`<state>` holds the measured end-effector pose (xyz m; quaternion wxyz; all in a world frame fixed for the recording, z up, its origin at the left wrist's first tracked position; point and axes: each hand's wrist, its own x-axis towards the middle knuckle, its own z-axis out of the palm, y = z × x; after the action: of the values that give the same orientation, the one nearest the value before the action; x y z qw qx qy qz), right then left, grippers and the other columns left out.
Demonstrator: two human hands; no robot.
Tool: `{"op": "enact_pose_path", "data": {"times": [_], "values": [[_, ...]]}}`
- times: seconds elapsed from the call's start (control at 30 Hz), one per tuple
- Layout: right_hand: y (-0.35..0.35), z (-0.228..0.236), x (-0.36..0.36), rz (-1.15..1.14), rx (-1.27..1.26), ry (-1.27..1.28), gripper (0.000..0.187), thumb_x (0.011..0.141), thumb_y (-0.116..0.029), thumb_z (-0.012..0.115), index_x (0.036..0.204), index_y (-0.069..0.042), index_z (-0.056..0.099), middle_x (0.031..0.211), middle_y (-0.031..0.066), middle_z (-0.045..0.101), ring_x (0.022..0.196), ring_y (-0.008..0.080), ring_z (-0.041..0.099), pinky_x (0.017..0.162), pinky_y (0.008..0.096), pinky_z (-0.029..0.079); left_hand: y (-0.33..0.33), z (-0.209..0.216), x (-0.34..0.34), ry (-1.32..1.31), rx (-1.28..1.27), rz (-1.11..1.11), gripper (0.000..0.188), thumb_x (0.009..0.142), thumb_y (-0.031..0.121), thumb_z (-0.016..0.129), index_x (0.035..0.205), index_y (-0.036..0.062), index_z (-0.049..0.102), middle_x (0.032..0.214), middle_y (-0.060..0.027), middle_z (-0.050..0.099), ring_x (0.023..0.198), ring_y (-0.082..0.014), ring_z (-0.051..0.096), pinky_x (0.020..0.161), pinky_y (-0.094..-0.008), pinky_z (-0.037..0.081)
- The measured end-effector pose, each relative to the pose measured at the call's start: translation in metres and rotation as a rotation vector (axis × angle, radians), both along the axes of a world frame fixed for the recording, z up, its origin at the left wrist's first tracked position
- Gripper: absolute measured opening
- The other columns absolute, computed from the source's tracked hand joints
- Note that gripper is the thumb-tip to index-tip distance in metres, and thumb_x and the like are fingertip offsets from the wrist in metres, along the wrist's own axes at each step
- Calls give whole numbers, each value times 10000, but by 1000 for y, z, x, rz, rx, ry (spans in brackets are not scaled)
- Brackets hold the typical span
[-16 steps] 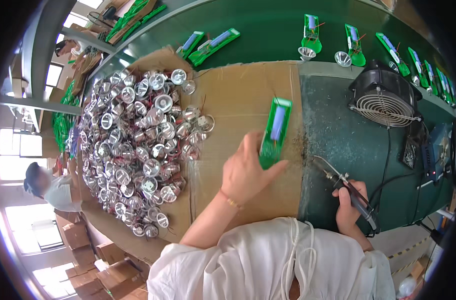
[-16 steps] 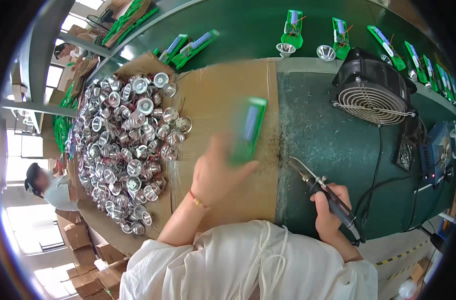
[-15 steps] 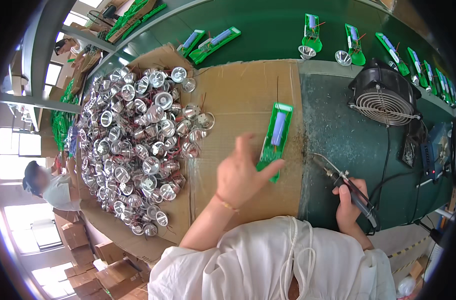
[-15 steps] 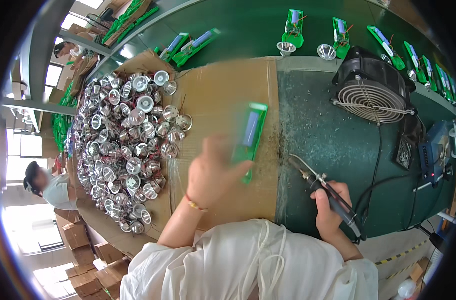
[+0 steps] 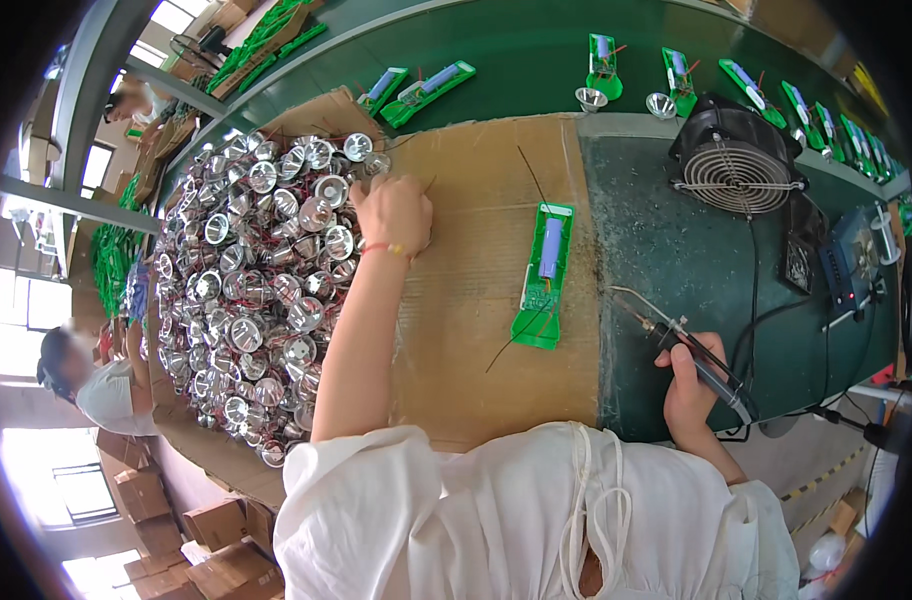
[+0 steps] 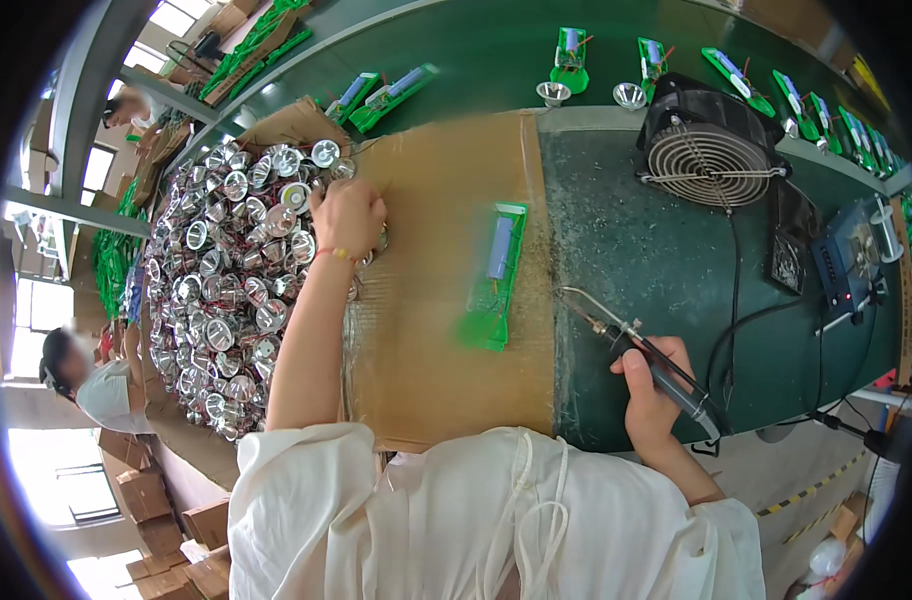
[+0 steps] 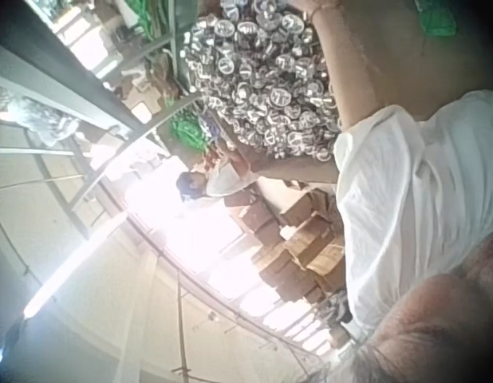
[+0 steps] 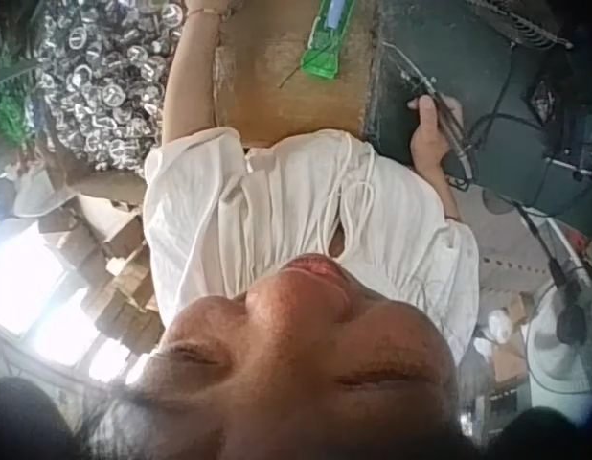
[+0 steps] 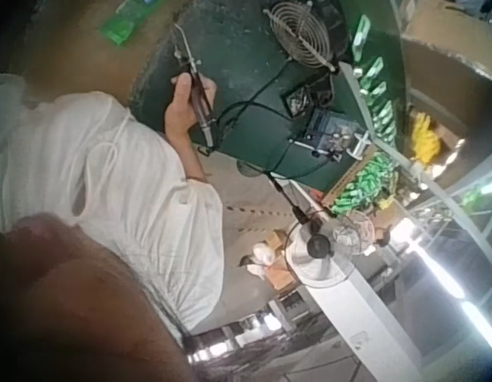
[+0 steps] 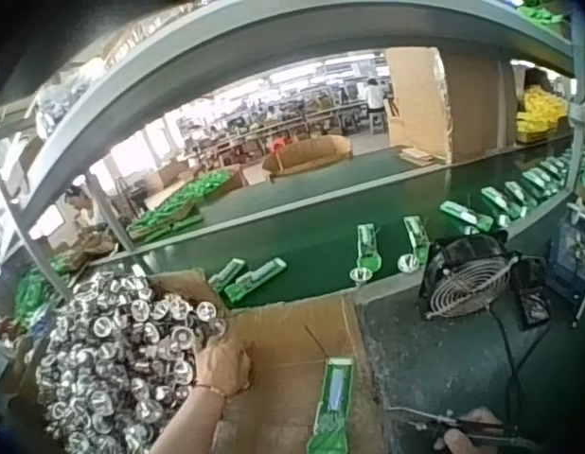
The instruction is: The person solders wires from reflector cups to circuit boards inside flashlight casings using a soldering iron by hand, then places each assembled flashlight onto the assembly line.
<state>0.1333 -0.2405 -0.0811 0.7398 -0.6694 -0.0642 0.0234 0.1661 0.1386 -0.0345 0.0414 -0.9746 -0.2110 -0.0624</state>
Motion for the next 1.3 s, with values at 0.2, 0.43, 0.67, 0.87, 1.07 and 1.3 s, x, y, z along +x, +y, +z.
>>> {"op": "enact_pose_path", "data": {"times": [0.2,0.43,0.67,0.87,1.07,1.3], "values": [[6,11,-5,139,-41,-52,198,858,-141,630,916,10,516,721,86,616,657,118,585,617,243,459,-62,16,-81,-378,-1076,107,129,781,123,631,822,1,621,673,-65,659,598,-134,614,548,-271,465],[23,21,0,406,-188,-215,177,817,-73,649,892,18,517,732,115,625,651,137,592,589,267,465,-120,-10,-109,-273,-1199,217,182,820,165,674,786,-13,656,747,-94,644,694,-174,601,642,-298,467],[31,21,0,296,-204,-270,182,807,-89,695,880,22,569,730,79,641,602,87,582,533,231,458,-127,-20,-103,-328,-999,-52,142,801,133,683,782,-5,658,812,-101,611,774,-253,560,693,-343,446],[33,19,0,277,-206,-247,181,808,-91,695,879,20,571,708,69,635,594,73,574,528,225,453,-129,-21,-100,-308,-994,-27,128,792,121,690,786,-4,663,833,-90,611,745,-210,577,674,-312,458],[35,17,0,303,-217,-221,176,813,-100,693,863,11,565,700,61,631,589,66,567,522,222,444,-129,-20,-100,-272,-999,-5,107,791,101,683,815,-3,676,878,-70,620,746,-137,604,674,-260,479],[34,17,-3,239,-168,-195,184,833,-116,677,864,11,549,697,58,626,600,73,563,536,233,447,-130,-18,-99,-266,-1018,25,105,787,97,683,813,-4,674,865,-66,620,737,-135,606,674,-262,478]]}}
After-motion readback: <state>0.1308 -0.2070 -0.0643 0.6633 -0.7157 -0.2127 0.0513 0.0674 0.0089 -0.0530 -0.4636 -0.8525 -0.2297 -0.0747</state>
